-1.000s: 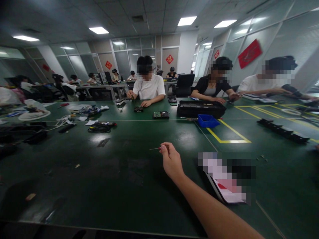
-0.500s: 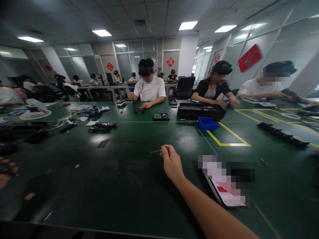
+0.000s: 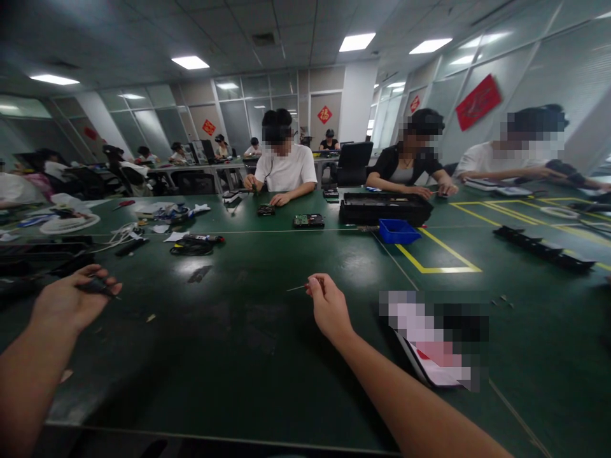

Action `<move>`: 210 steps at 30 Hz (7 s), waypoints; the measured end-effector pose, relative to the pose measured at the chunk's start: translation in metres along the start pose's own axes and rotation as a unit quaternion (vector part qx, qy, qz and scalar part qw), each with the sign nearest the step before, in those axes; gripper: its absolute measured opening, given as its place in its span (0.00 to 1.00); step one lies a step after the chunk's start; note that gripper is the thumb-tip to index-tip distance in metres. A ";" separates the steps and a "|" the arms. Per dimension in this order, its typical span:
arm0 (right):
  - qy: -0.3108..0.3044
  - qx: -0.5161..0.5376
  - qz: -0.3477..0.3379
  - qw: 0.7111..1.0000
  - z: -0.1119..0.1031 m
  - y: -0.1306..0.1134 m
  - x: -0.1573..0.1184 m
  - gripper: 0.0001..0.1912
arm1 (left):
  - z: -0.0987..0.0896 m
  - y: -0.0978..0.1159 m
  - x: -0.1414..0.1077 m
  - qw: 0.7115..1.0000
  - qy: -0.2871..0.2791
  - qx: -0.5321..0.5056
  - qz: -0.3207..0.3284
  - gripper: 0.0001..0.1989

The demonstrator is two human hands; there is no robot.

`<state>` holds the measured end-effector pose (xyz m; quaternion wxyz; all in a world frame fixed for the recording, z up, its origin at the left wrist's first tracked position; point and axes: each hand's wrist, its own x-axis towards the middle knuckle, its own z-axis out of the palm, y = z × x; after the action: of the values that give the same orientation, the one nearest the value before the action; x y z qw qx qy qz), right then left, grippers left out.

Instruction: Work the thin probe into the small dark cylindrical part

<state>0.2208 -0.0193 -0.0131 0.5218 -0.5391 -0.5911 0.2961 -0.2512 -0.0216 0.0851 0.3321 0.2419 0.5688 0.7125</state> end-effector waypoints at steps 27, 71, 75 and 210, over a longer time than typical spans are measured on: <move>-0.046 0.084 0.043 0.995 0.003 0.003 0.003 0.19 | 0.194 -0.119 -0.133 0.911 -0.408 0.053 -0.007 0.11; -0.012 0.044 -0.072 0.996 -0.007 -0.024 -0.008 0.14 | 0.184 -0.148 -0.144 0.788 -0.466 0.301 0.266 0.19; -0.002 0.038 -0.073 0.997 -0.008 -0.022 -0.006 0.14 | 0.183 -0.143 -0.145 0.782 -0.473 0.313 0.259 0.19; 0.064 -0.075 -0.083 0.992 -0.013 -0.023 0.001 0.14 | 0.211 -0.142 -0.161 0.614 -0.465 0.552 0.319 0.17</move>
<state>0.2252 -0.0269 0.0112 0.5394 -0.5439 -0.6196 0.1711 0.0366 0.0140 0.0021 0.1069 0.8447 0.5113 0.1170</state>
